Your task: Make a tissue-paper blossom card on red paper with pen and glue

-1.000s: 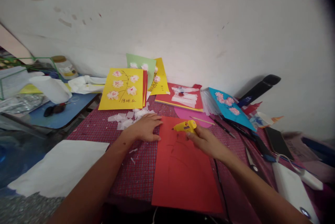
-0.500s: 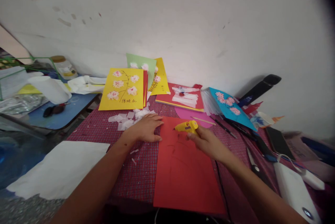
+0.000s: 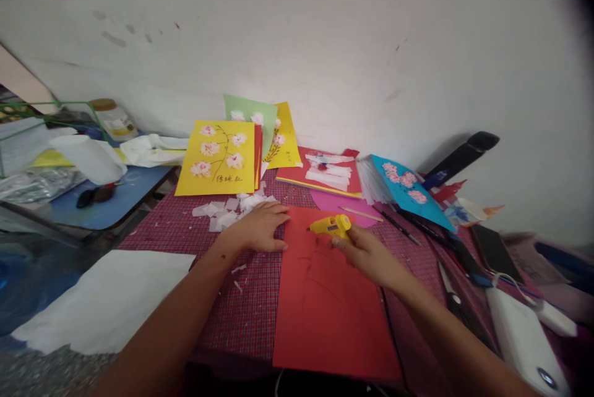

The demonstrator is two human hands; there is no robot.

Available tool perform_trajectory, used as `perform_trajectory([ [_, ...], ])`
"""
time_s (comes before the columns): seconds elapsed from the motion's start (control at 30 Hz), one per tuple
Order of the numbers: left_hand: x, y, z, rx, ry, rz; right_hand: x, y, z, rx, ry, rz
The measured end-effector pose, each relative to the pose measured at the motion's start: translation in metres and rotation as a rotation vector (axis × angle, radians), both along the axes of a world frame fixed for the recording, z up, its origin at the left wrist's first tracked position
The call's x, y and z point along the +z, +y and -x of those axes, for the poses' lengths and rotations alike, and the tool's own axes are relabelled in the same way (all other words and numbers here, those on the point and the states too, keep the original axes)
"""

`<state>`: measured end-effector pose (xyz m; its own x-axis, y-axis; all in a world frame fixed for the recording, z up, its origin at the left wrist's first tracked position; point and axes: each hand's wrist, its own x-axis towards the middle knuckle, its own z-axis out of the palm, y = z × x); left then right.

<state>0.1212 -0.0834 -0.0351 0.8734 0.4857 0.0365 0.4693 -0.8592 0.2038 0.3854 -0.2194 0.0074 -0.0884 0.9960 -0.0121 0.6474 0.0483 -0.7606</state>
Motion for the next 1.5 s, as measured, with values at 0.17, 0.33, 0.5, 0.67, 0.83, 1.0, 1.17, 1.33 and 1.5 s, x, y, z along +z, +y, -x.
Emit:
perform_trajectory([
  [0.17, 0.0, 0.0, 0.0, 0.001, 0.006, -0.003, -0.004, 0.001, 0.001, -0.026, -0.006, -0.006],
  [0.33, 0.0, 0.0, 0.0, 0.001, 0.01, 0.004, -0.006, 0.001, 0.0, -0.031, 0.014, -0.003],
  [0.5, -0.003, 0.0, 0.0, 0.009, 0.004, 0.0, -0.004, -0.001, 0.002, -0.057, 0.037, -0.001],
  [0.67, -0.002, 0.0, 0.001, 0.0, -0.021, 0.003, -0.006, -0.003, 0.003, -0.091, 0.02, 0.0],
  [0.83, -0.002, 0.0, 0.0, 0.0, -0.04, 0.005, -0.007, -0.004, 0.003, -0.079, 0.049, 0.009],
  [1.0, -0.003, 0.0, 0.0, 0.002, -0.035, 0.003, -0.006, -0.005, 0.004, -0.086, 0.075, 0.005],
  [1.17, 0.0, -0.001, 0.0, 0.004, -0.014, 0.007, -0.007, -0.006, 0.005, -0.077, 0.114, 0.033],
  [1.33, 0.004, -0.003, -0.001, 0.013, 0.011, 0.028, -0.009, -0.006, 0.005, -0.068, 0.145, 0.057],
  [1.5, 0.009, -0.005, -0.001, 0.017, 0.026, 0.038, -0.011, -0.006, 0.004, -0.069, 0.146, 0.054],
])
